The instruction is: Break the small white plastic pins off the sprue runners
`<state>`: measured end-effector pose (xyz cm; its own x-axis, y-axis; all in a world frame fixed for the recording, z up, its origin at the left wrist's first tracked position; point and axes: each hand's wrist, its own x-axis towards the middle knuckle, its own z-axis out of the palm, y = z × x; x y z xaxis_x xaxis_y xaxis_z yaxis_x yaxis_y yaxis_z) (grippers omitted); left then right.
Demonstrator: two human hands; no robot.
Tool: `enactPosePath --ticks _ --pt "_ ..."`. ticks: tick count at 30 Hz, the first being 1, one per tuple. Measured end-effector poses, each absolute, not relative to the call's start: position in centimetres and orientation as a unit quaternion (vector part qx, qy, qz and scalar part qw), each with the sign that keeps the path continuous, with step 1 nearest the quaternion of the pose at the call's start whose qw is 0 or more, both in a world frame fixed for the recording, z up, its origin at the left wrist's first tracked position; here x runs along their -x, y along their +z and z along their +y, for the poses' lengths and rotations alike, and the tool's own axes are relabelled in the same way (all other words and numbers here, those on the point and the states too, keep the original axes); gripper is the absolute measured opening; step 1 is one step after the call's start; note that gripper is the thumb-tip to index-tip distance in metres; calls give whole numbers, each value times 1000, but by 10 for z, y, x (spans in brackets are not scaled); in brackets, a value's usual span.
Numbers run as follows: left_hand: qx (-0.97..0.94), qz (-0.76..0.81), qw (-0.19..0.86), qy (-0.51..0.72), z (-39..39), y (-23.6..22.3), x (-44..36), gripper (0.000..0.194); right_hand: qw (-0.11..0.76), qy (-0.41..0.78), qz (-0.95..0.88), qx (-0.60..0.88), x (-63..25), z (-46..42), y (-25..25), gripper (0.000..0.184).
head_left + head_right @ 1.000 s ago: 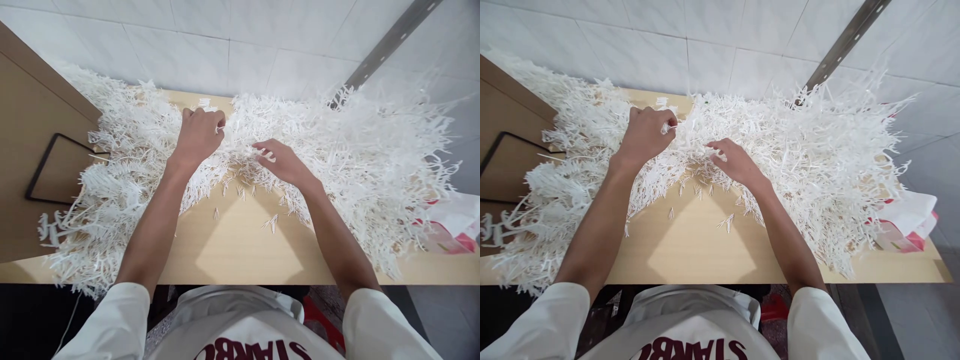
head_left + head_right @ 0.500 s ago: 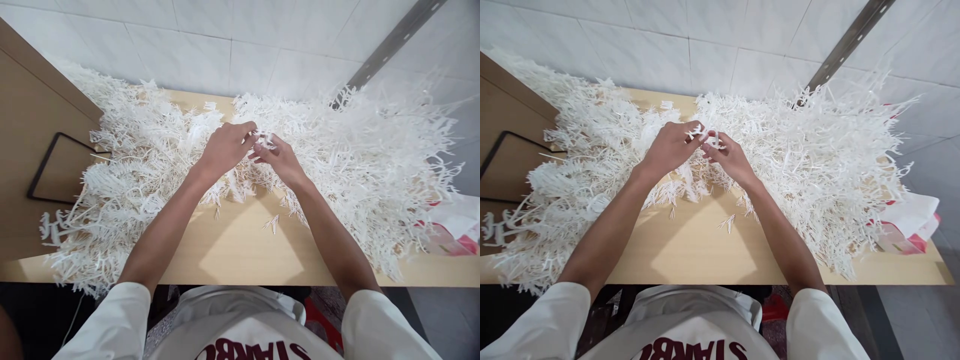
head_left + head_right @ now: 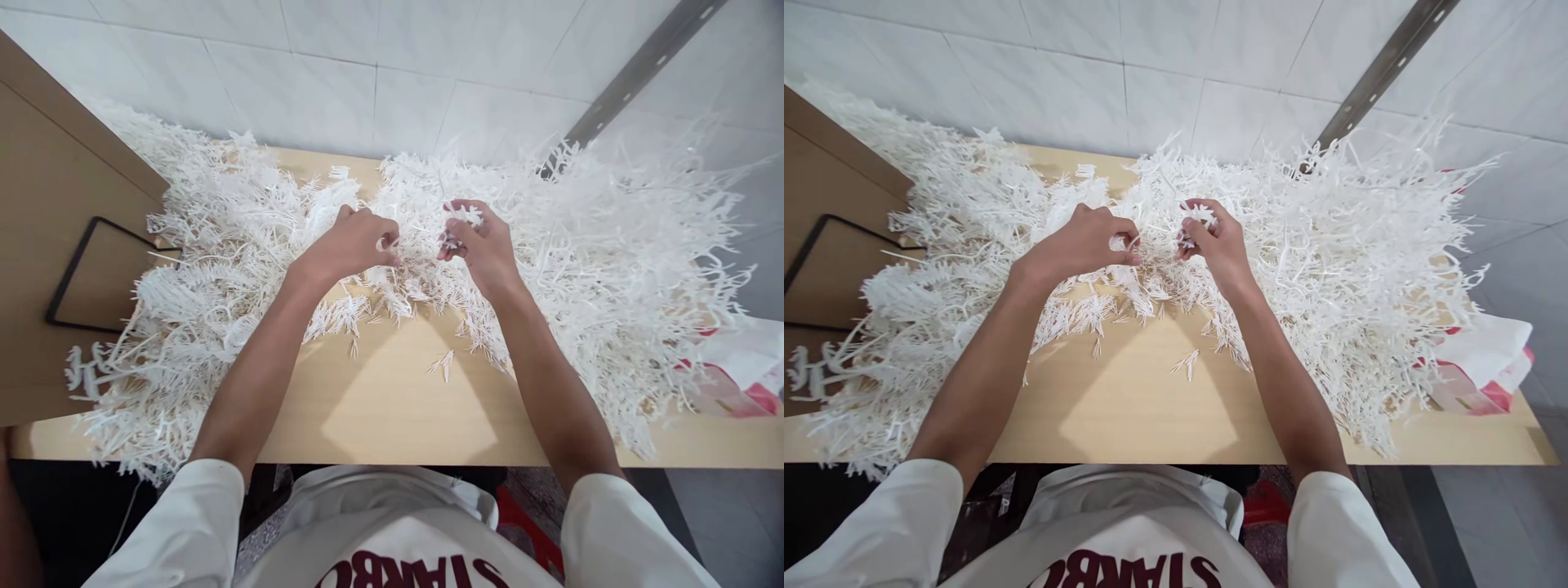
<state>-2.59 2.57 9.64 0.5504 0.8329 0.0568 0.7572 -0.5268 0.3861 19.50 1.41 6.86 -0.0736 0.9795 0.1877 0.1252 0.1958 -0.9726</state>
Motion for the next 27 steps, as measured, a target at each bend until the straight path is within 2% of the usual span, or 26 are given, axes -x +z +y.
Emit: enactPosePath --ticks 7,10,17,22,27 --pt "-862 456 194 102 23 104 35 18 528 361 -586 497 -207 17 73 32" --pt "-866 458 173 103 24 104 36 19 560 319 -570 510 -213 21 71 34" --pt "-849 474 163 166 24 102 43 24 643 286 -419 574 -227 31 72 39" --pt "-844 484 142 179 24 106 46 19 619 293 -432 587 -237 35 65 41" --pt "-815 506 169 226 22 109 39 12 503 269 -572 589 -239 35 59 46"
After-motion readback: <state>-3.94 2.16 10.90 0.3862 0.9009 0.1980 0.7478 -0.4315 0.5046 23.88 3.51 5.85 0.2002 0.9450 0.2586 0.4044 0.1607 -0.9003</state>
